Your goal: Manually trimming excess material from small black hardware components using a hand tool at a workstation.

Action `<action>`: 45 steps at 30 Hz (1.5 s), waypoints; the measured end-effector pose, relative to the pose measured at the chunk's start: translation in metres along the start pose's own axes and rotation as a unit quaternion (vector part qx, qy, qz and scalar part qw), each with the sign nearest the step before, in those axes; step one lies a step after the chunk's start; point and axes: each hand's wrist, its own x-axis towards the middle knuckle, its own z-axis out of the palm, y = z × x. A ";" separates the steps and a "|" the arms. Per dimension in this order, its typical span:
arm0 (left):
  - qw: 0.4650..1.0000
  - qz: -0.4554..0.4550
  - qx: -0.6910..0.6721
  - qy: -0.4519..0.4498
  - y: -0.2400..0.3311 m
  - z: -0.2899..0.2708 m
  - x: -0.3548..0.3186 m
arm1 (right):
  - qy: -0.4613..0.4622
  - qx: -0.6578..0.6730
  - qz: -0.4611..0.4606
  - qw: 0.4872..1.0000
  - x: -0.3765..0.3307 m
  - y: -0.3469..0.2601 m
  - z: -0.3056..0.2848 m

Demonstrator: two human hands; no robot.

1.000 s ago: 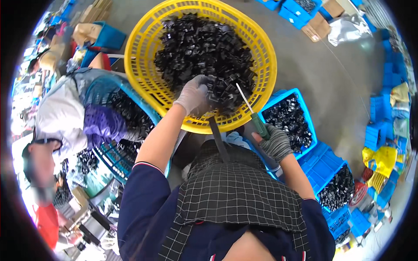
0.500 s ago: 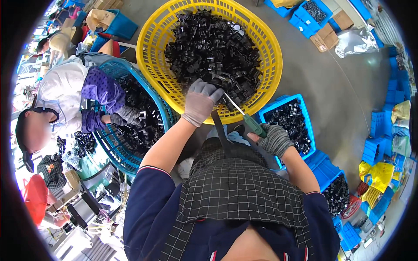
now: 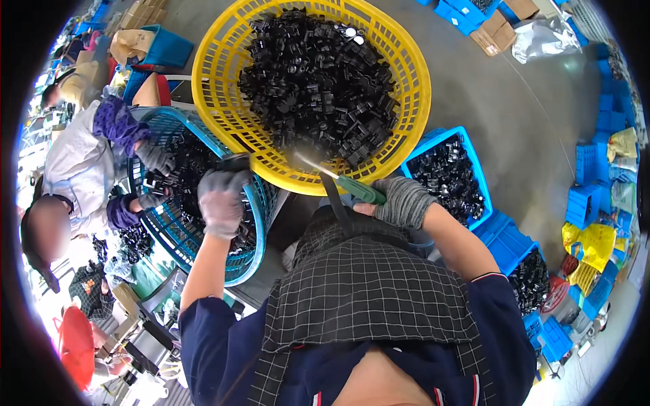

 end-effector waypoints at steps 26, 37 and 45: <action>0.923 -0.106 -0.365 -0.054 0.115 0.069 0.112 | 0.043 -0.025 0.113 0.992 -0.025 0.010 0.018; 0.850 -0.438 -0.275 0.102 -0.027 0.028 -0.074 | -0.060 -0.140 -0.084 0.985 0.011 -0.038 0.038; 0.953 -0.169 -0.252 -0.008 0.044 0.051 0.056 | 0.004 -0.070 0.040 0.997 0.001 0.005 0.037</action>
